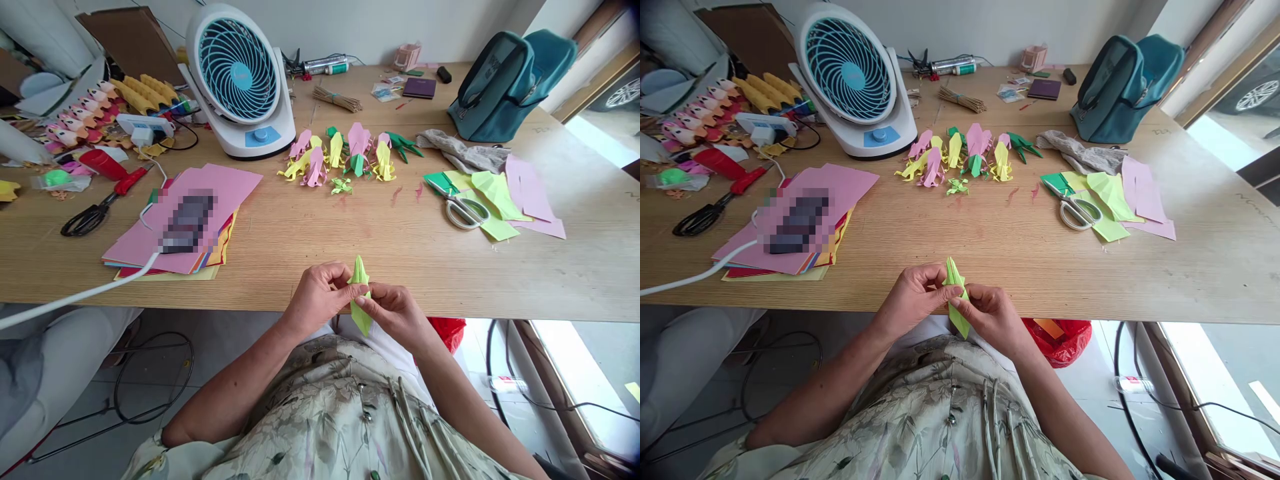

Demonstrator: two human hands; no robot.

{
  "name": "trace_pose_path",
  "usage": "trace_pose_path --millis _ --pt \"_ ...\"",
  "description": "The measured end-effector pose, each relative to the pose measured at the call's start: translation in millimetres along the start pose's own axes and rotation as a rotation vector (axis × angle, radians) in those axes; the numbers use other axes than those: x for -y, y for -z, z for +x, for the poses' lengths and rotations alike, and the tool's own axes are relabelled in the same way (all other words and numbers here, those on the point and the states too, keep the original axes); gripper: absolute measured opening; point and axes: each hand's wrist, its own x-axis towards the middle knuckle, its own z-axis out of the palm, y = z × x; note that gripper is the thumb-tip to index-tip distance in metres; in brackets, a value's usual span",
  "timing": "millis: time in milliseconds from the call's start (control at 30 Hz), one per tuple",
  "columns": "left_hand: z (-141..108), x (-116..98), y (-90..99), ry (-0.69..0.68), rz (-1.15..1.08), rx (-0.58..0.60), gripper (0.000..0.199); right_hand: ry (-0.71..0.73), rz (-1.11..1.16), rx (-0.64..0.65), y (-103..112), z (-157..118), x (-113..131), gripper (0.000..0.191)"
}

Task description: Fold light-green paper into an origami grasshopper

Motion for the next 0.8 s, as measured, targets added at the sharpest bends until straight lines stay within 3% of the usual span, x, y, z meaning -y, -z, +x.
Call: trace_pose_path --millis 167,300,800 --pt "-1 -3 -0.9 -0.032 0.033 -0.082 0.038 -0.002 -0.05 -0.045 -2 1 -3 0.04" --pt "0 -1 -0.8 -0.04 0.021 -0.118 0.044 -0.005 -0.074 -0.028 -2 0 -4 0.038" --pt "8 8 1.7 0.0 -0.127 -0.133 0.042 -0.029 -0.093 0.072 1 -2 -4 0.033"
